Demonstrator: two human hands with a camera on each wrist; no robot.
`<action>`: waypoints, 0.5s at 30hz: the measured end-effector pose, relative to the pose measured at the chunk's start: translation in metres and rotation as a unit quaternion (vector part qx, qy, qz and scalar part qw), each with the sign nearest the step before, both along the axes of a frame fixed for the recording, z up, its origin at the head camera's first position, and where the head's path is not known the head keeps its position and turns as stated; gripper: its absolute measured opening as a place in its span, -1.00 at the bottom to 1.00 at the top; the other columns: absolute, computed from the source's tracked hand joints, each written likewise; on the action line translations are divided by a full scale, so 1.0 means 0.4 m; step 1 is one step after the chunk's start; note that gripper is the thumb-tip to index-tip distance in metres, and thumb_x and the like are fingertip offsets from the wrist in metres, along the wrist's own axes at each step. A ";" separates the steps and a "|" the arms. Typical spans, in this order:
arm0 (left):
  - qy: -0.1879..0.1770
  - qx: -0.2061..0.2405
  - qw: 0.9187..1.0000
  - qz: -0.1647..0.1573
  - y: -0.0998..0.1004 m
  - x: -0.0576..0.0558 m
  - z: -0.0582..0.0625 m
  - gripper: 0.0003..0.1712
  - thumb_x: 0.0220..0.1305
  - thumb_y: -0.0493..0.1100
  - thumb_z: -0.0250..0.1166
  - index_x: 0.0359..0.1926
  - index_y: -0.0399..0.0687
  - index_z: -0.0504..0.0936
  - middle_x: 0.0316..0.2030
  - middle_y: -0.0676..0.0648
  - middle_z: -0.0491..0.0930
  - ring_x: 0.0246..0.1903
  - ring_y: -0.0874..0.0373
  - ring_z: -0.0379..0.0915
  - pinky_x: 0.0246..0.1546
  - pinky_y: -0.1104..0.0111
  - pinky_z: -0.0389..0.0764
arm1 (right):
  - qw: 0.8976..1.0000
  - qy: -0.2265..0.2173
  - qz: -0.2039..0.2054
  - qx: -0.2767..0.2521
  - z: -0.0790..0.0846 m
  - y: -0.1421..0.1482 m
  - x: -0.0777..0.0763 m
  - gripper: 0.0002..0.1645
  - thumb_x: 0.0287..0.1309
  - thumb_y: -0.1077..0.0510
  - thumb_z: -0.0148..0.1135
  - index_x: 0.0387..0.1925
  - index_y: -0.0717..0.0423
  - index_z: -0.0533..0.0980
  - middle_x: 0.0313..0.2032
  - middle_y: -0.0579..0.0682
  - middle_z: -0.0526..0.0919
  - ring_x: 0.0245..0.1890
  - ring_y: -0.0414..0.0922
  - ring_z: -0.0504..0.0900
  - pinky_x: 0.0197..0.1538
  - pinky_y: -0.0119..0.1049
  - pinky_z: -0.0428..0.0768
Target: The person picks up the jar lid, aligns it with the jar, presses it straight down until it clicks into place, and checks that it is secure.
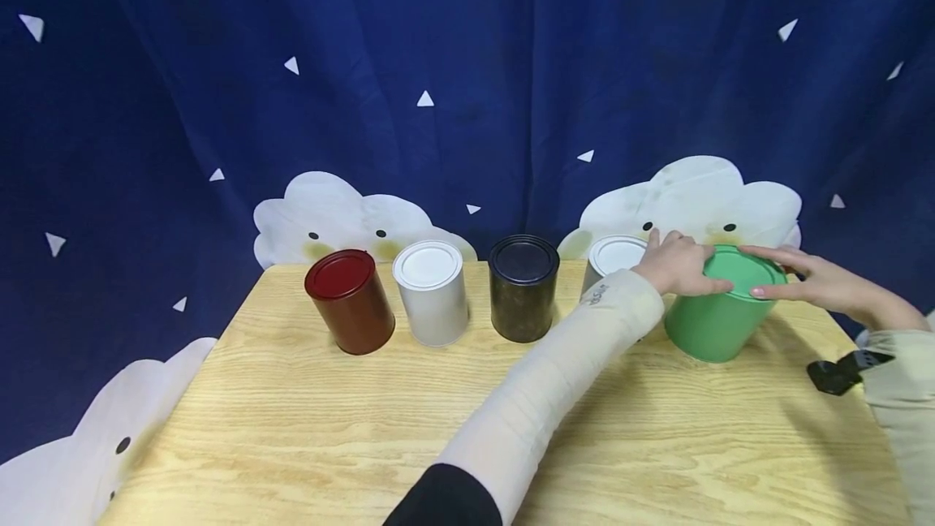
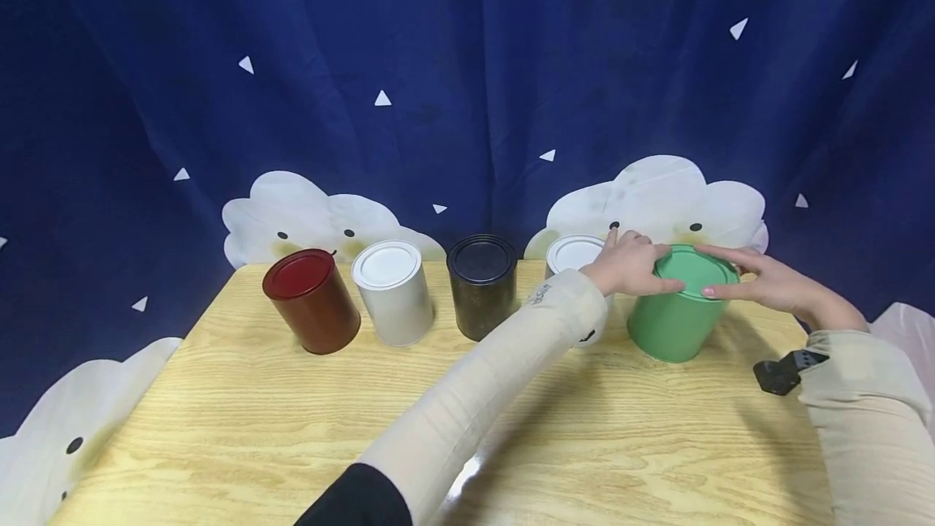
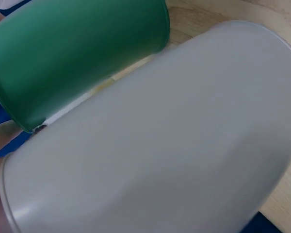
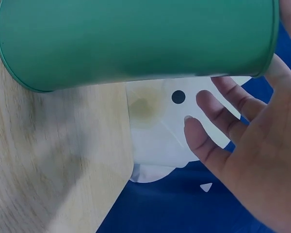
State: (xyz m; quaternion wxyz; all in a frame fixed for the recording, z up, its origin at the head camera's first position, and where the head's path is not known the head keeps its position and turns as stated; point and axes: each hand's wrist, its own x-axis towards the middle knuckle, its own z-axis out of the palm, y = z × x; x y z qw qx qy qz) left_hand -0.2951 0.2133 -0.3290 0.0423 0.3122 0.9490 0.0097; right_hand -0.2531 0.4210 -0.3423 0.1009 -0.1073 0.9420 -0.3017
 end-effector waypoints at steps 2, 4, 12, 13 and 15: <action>0.014 -0.003 1.000 -0.006 -0.001 0.002 0.001 -0.26 0.10 0.48 -0.07 0.30 0.48 0.16 0.13 0.29 0.24 0.17 0.39 0.00 0.25 0.22 -0.16 | 1.000 0.005 -0.003 0.007 0.002 0.001 0.000 -0.05 0.15 -0.05 0.17 0.40 0.09 -0.11 0.22 0.42 -0.05 0.15 0.38 -0.01 -0.10 0.33 0.16; 0.032 0.005 0.999 -0.013 -0.005 0.005 0.004 -0.29 0.13 0.46 -0.10 0.29 0.46 0.18 0.14 0.28 0.22 0.16 0.38 0.02 0.23 0.26 -0.09 | 1.000 0.017 -0.014 0.019 0.005 0.001 0.001 -0.07 0.15 -0.07 0.17 0.39 0.11 -0.07 0.18 0.40 0.01 0.10 0.34 0.06 -0.12 0.30 0.19; 0.101 0.115 0.984 -0.090 -0.082 0.027 0.056 -0.50 0.25 0.22 0.00 0.13 0.20 0.46 -0.02 0.17 0.44 -0.05 0.34 0.35 -0.10 0.54 0.31 | 0.975 0.187 -0.105 0.064 0.038 -0.042 0.019 -0.42 0.12 -0.05 0.19 0.00 0.33 0.43 -0.24 0.17 0.40 -0.34 -0.08 0.28 -0.38 -0.15 0.26; 0.100 0.136 0.981 -0.097 -0.096 0.032 0.063 -0.54 0.25 0.18 0.03 0.10 0.16 0.49 -0.05 0.17 0.46 -0.08 0.34 0.37 -0.13 0.56 0.33 | 0.971 0.202 -0.115 0.062 0.045 -0.053 0.026 -0.47 0.12 -0.04 0.20 -0.07 0.33 0.46 -0.29 0.14 0.44 -0.38 -0.14 0.30 -0.39 -0.18 0.28; 0.089 0.176 0.975 -0.103 -0.125 0.044 0.076 -0.59 0.25 0.12 0.07 0.05 0.12 0.52 -0.09 0.16 0.48 -0.12 0.37 0.38 -0.18 0.59 0.33 | 0.965 0.223 -0.126 0.055 0.059 -0.077 0.040 -0.54 0.11 -0.02 0.21 -0.16 0.31 0.49 -0.38 0.11 0.50 -0.45 -0.23 0.35 -0.45 -0.24 0.31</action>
